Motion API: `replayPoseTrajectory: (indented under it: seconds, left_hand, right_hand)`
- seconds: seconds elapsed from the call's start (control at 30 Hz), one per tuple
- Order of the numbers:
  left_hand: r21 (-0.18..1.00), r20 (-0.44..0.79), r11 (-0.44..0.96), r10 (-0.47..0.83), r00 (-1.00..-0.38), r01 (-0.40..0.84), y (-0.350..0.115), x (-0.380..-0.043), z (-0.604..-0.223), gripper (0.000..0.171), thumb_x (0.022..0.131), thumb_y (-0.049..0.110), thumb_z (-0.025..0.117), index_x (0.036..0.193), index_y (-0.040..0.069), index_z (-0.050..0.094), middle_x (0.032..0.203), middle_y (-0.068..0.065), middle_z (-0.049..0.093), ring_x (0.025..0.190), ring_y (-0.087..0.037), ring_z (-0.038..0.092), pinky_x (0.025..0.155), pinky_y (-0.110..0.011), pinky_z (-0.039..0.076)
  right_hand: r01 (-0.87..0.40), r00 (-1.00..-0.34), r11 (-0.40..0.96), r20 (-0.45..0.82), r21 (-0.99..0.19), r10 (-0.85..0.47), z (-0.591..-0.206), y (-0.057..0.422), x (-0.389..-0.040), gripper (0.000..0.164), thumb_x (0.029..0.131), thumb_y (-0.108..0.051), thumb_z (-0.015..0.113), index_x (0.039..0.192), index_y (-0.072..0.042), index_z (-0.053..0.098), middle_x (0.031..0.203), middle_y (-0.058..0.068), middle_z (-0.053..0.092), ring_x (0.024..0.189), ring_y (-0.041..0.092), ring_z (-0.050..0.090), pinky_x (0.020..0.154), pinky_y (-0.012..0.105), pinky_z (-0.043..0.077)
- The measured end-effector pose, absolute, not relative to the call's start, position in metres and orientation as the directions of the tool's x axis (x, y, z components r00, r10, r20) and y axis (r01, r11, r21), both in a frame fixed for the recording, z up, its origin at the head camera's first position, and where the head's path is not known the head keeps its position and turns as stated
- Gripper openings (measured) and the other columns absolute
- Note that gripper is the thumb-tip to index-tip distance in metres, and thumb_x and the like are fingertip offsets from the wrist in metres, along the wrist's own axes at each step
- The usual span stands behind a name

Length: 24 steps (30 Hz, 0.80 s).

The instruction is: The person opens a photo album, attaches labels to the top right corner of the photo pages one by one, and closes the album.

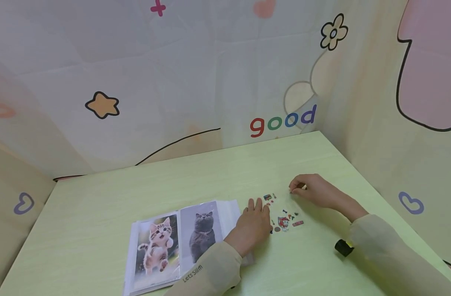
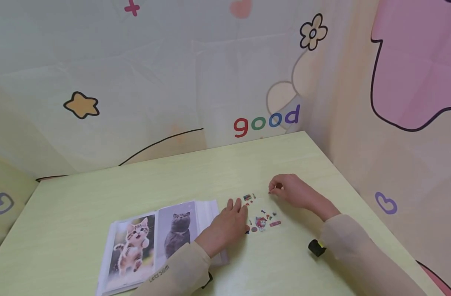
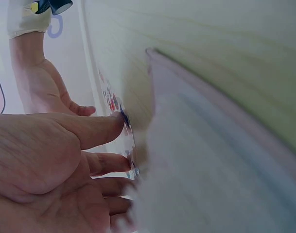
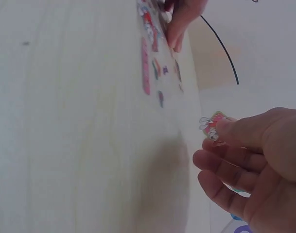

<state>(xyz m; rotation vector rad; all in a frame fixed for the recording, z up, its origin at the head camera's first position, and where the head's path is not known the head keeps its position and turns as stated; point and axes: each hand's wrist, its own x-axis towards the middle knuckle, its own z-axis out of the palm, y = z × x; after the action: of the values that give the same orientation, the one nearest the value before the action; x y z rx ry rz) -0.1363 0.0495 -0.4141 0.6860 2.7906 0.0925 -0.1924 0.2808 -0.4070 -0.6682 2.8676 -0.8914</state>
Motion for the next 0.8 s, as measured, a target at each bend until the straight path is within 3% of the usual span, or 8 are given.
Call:
replayPoseTrajectory:
  seconds: [0.17,0.4,0.8]
  left_hand:
    - [0.118,-0.223,0.883,0.469,-0.855,0.454,0.049,-0.136,-0.413,0.056,0.104,0.032,0.061,0.152,0.005,0.049,0.162,-0.015,0.039,0.151,-0.034,0.033,0.116,-0.039,0.038]
    - [0.086,-0.191,0.878,0.478,-0.857,0.47,0.05,-0.135,-0.412,0.055,0.103,0.033,0.064,0.148,0.004,0.053,0.158,-0.015,0.044,0.145,-0.033,0.04,0.112,-0.037,0.043]
    - [0.053,-0.171,0.878,0.477,-0.862,0.476,0.049,-0.135,-0.413,0.057,0.103,0.036,0.064,0.15,0.007,0.052,0.161,-0.017,0.037,0.147,-0.032,0.037,0.109,-0.039,0.045]
  right_hand:
    - [-0.377,-0.907,0.707,0.082,-0.599,-0.414,-0.404,0.281,-0.192,0.003,0.094,-0.004,0.074,0.094,-0.005,0.071,0.091,0.001,0.072,0.085,0.016,0.062,0.075,0.028,0.055]
    - [-0.351,-0.874,0.66,-0.021,-0.664,-0.485,-0.407,0.272,-0.189,0.007,0.097,-0.001,0.069,0.093,-0.008,0.07,0.089,0.001,0.071,0.078,0.014,0.061,0.071,0.025,0.052]
    - [-0.359,-0.876,0.712,-0.045,-0.603,-0.48,-0.405,0.264,-0.185,0.008,0.096,-0.002,0.07,0.093,-0.009,0.072,0.087,-0.003,0.072,0.076,0.012,0.057,0.069,0.026,0.05]
